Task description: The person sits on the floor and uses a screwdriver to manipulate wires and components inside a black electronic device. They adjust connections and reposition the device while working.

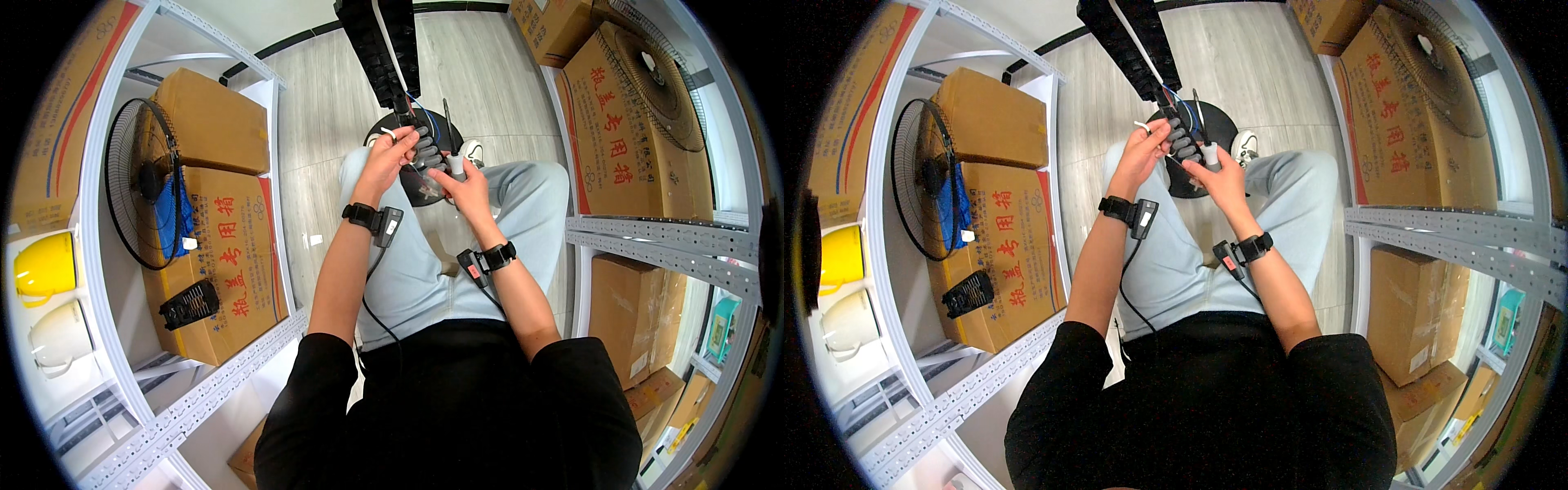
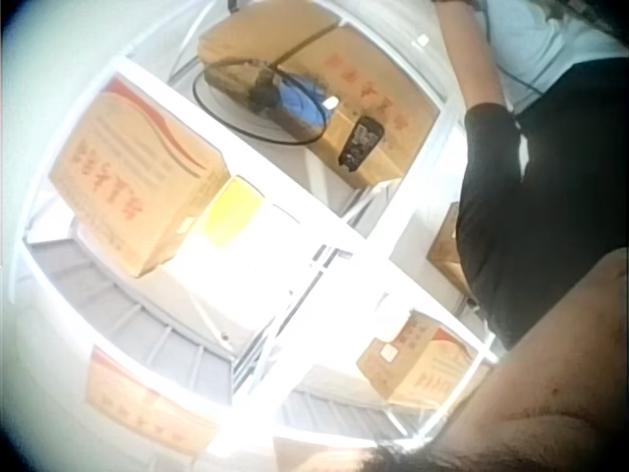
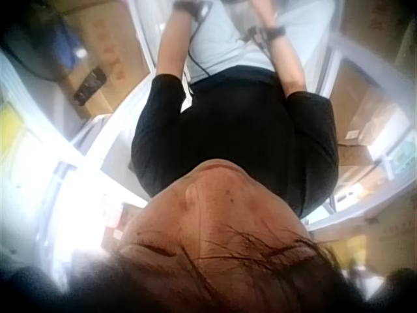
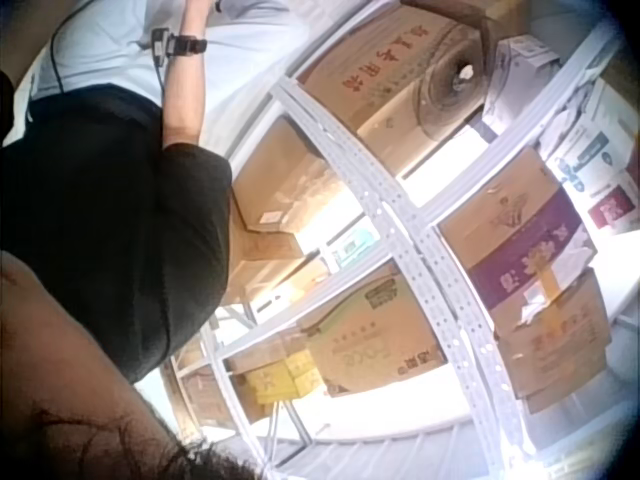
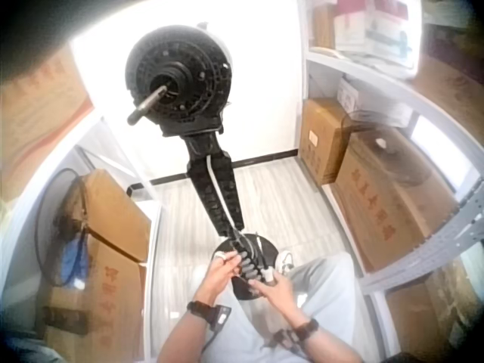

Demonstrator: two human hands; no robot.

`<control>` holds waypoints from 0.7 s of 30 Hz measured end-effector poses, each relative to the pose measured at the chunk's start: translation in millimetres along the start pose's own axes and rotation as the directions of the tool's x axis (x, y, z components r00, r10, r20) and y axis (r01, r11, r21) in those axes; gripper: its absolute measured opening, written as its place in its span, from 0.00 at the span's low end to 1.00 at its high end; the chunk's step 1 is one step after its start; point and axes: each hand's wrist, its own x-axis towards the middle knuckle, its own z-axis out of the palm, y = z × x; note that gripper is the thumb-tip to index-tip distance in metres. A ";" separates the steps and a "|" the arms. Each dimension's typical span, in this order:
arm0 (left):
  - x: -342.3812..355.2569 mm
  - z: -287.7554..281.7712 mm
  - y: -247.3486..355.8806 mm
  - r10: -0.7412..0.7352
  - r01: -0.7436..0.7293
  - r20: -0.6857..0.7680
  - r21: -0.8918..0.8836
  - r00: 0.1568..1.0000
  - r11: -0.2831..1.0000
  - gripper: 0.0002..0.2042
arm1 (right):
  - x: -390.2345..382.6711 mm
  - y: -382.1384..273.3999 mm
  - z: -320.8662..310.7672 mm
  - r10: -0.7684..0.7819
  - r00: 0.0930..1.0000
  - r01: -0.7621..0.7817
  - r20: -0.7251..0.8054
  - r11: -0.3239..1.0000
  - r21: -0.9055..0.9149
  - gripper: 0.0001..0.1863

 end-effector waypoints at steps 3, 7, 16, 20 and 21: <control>-0.3 -0.3 1.9 -0.007 0.012 0.078 -0.065 0.997 0.998 0.23 | 2.9 -1.8 -1.1 0.087 0.996 -0.088 0.016 0.996 0.030 0.22; 0.3 -2.3 0.0 0.063 -0.057 0.068 -0.087 0.996 0.995 0.24 | 9.1 2.8 -5.1 0.130 0.991 -0.129 0.009 0.972 0.195 0.24; 4.2 -8.4 -2.7 0.124 -0.121 -0.001 -0.223 0.992 0.967 0.16 | 29.2 23.6 -14.1 0.190 0.981 -0.175 -0.043 0.957 0.231 0.23; 3.7 -7.1 2.6 0.120 -0.106 0.035 -0.275 0.992 0.956 0.13 | 43.0 41.4 -13.8 0.196 0.979 -0.185 -0.062 0.971 0.151 0.24; 3.3 -7.7 2.6 0.126 -0.113 0.036 -0.253 0.991 0.961 0.14 | 45.8 44.8 -12.9 0.212 0.976 -0.203 -0.057 0.969 0.140 0.24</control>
